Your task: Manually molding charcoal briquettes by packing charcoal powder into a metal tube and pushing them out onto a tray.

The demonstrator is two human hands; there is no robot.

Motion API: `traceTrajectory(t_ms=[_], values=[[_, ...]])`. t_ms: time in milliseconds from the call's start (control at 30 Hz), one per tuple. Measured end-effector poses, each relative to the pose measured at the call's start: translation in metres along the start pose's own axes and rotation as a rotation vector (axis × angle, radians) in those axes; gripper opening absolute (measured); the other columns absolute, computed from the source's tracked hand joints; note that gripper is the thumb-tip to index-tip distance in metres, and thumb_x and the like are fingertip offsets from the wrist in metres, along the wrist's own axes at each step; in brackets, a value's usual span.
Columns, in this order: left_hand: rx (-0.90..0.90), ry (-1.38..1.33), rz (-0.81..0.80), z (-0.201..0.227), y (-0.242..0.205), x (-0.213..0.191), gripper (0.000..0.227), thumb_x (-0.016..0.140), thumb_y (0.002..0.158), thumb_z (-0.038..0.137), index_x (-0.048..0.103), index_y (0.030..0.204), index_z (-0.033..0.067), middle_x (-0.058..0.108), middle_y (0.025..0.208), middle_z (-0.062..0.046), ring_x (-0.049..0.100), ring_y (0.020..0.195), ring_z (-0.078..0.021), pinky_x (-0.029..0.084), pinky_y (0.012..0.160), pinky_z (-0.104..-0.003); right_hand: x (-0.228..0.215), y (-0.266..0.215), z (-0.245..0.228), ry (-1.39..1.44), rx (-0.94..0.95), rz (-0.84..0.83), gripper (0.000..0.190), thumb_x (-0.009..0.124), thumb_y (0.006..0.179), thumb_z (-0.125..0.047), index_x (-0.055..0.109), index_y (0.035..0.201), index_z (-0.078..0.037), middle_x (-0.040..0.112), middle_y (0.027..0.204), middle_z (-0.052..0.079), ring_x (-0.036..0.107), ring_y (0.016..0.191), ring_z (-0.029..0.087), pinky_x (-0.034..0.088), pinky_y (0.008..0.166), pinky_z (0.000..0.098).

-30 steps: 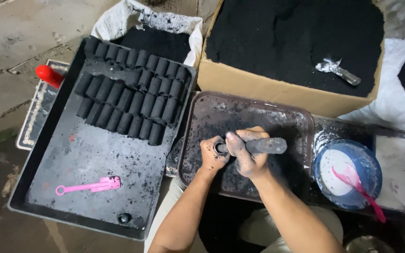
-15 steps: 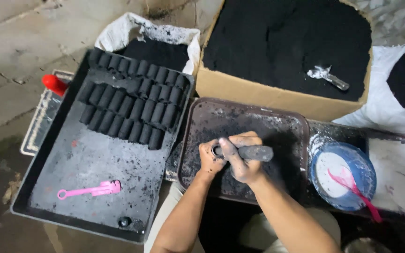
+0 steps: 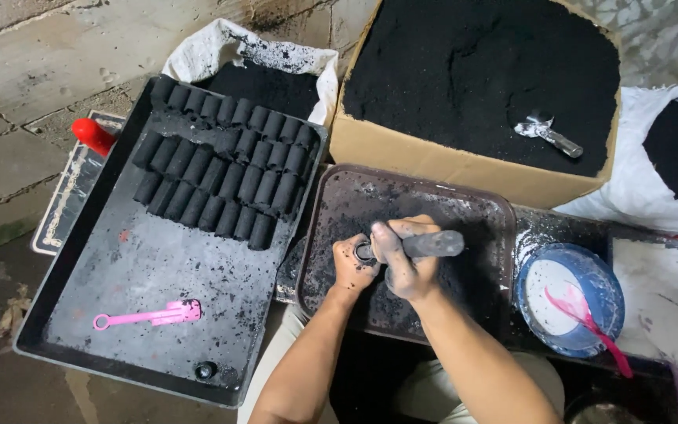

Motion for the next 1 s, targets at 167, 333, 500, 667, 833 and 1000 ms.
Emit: traceTrajectory(t_ms=[167, 333, 500, 667, 833, 1000], values=[[-0.003, -0.064, 0.004, -0.004, -0.004, 0.001, 0.022, 0.074, 0.064, 0.020, 0.055, 0.059, 0.0089, 0.054, 0.049, -0.016, 0.052, 0.044, -0.0305, 0.041, 0.046, -0.031, 0.002, -0.001, 0.005, -0.043, 0.013, -0.003, 0.054, 0.058, 0.095, 0.001, 0.047, 0.043, -0.007, 0.036, 0.034, 0.003, 0.033, 0.028, 0.013, 0.031, 0.032, 0.0246], [0.013, -0.071, 0.013, -0.011, -0.005, 0.003, 0.022, 0.076, 0.061, 0.017, 0.056, 0.057, 0.0100, 0.053, 0.047, -0.015, 0.054, 0.042, -0.0289, 0.041, 0.045, -0.028, -0.002, -0.008, 0.026, -0.055, 0.095, 0.003, 0.056, 0.057, 0.097, -0.003, 0.044, 0.042, -0.008, 0.035, 0.034, 0.004, 0.033, 0.030, 0.012, 0.031, 0.033, 0.0252], [-0.045, -0.180, 0.022, -0.010, -0.006, -0.001, 0.029, 0.076, 0.067, 0.015, 0.051, 0.056, 0.0070, 0.055, 0.046, -0.014, 0.043, 0.053, -0.0066, 0.042, 0.048, -0.027, 0.001, -0.010, 0.031, -0.079, 0.095, -0.018, 0.056, 0.057, 0.096, -0.004, 0.045, 0.041, -0.009, 0.037, 0.033, 0.003, 0.033, 0.029, 0.011, 0.031, 0.032, 0.0244], [0.028, -0.078, 0.014, -0.004, -0.007, -0.003, 0.019, 0.073, 0.062, 0.012, 0.055, 0.057, 0.0072, 0.056, 0.051, -0.017, 0.056, 0.045, -0.0321, 0.045, 0.049, -0.031, 0.002, -0.008, 0.031, -0.073, 0.115, -0.024, 0.057, 0.058, 0.096, -0.006, 0.044, 0.042, -0.009, 0.038, 0.033, 0.003, 0.035, 0.028, 0.011, 0.030, 0.032, 0.0224], [0.036, -0.147, 0.025, -0.009, -0.004, 0.002, 0.025, 0.075, 0.066, 0.013, 0.053, 0.057, 0.0066, 0.057, 0.048, -0.014, 0.050, 0.044, -0.0222, 0.045, 0.049, -0.029, 0.002, -0.005, 0.029, -0.103, 0.088, -0.045, 0.057, 0.058, 0.096, -0.005, 0.044, 0.041, -0.010, 0.039, 0.032, 0.003, 0.034, 0.027, 0.012, 0.030, 0.032, 0.0226], [0.010, -0.170, 0.014, -0.021, -0.004, 0.004, 0.024, 0.077, 0.066, 0.016, 0.056, 0.057, 0.0085, 0.059, 0.048, -0.009, 0.051, 0.044, -0.0212, 0.047, 0.052, -0.029, 0.001, -0.011, 0.039, -0.094, 0.078, -0.052, 0.058, 0.058, 0.096, -0.003, 0.045, 0.040, -0.009, 0.041, 0.031, 0.004, 0.036, 0.025, 0.012, 0.031, 0.030, 0.0221]])
Point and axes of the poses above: each hand's wrist, its own y-axis towards the middle knuckle, its own x-axis out of the palm, z = x × y, the point moved 10 cm from there along y, towards the middle knuckle
